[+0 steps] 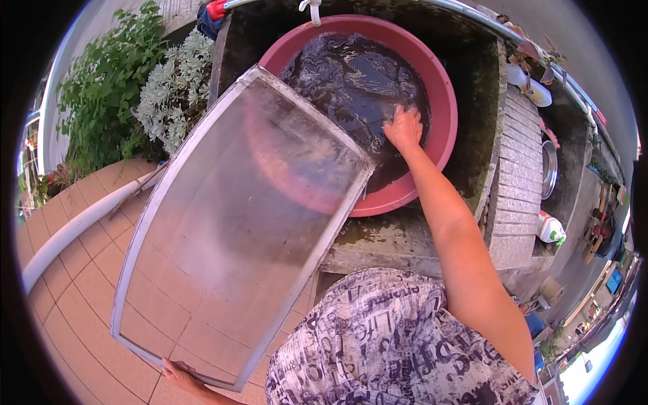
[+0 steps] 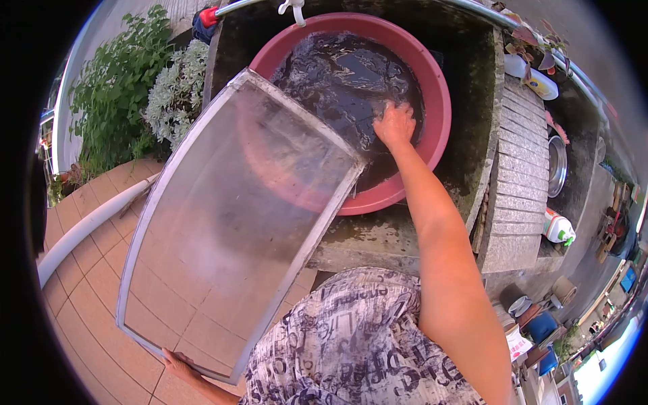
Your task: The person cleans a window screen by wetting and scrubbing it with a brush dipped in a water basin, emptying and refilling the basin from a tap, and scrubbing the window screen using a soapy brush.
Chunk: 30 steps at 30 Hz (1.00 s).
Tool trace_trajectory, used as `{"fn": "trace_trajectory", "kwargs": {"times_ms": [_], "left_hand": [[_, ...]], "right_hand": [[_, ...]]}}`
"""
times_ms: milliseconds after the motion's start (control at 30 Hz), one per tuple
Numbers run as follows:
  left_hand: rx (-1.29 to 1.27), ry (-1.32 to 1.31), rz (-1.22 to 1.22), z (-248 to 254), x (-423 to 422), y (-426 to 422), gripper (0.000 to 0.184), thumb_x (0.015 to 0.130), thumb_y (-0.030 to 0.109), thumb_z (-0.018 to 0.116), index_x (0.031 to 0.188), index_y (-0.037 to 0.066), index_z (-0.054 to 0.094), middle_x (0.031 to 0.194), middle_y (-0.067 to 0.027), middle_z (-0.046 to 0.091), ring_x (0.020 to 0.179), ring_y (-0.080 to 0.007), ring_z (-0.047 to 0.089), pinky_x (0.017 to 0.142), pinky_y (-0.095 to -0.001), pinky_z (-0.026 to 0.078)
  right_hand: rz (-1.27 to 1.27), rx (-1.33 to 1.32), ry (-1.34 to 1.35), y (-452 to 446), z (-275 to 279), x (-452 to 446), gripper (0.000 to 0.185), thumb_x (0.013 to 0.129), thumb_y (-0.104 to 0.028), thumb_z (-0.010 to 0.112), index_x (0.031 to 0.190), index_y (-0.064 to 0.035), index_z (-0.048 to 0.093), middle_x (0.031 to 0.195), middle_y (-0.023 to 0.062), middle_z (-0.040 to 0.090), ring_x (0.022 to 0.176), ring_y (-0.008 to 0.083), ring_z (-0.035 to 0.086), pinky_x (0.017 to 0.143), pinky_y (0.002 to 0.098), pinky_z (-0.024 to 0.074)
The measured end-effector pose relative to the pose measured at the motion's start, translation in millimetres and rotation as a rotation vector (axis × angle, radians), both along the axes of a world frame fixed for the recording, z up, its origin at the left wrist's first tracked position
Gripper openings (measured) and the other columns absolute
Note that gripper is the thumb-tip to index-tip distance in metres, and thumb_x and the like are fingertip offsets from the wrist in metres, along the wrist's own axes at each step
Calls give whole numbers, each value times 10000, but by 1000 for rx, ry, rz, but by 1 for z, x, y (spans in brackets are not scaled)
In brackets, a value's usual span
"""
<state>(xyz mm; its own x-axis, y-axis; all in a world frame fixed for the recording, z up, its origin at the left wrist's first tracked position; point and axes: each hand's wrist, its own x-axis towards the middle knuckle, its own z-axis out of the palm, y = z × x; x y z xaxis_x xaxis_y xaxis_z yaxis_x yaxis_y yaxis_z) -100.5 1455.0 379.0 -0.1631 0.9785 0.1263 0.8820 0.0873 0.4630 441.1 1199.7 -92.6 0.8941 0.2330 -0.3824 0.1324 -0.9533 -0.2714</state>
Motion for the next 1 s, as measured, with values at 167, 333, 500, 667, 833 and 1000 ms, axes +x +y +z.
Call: {"fn": "trace_trajectory", "kwargs": {"times_ms": [167,333,500,667,833,1000], "left_hand": [[18,-2,10,5,-1,-5,390,949,433,548,811,79,457,484,-1,351,362,-98,333,334,-251,282],[-5,-6,-25,7,-10,-2,372,935,460,558,817,118,470,494,6,374,369,-87,369,334,-237,291],[12,2,-22,7,-2,-5,396,950,434,548,793,82,455,483,-2,354,369,-99,343,340,-248,283],[-22,-38,-42,7,-23,1,406,949,434,548,752,103,420,484,-7,366,371,-98,355,347,-245,293],[-17,-15,-38,8,-16,-5,408,958,421,537,739,104,402,484,-7,364,373,-99,355,345,-244,299],[-18,-10,-44,7,-10,-9,398,970,401,521,741,97,405,485,-8,361,370,-102,354,335,-248,293]], "right_hand": [[-53,-5,85,-9,2,-12,517,732,-259,694,1174,-55,521,1216,234,493,1174,394,482,906,500,455],[-76,32,295,-11,4,-10,566,717,-237,698,1220,-57,513,1151,232,534,1081,409,551,853,486,497],[127,-22,197,-3,7,-23,596,689,-243,720,1214,-45,518,1060,233,609,1007,382,616,842,472,512],[160,77,168,-2,24,-14,568,711,-254,714,1195,-39,508,1053,223,615,995,380,623,838,475,508],[-322,231,216,53,48,-16,612,717,-331,735,1261,-148,522,1129,220,517,1069,386,548,865,471,475],[323,835,35,135,156,-87,666,695,-495,744,1278,-224,568,990,123,478,952,311,548,779,421,480]]}}
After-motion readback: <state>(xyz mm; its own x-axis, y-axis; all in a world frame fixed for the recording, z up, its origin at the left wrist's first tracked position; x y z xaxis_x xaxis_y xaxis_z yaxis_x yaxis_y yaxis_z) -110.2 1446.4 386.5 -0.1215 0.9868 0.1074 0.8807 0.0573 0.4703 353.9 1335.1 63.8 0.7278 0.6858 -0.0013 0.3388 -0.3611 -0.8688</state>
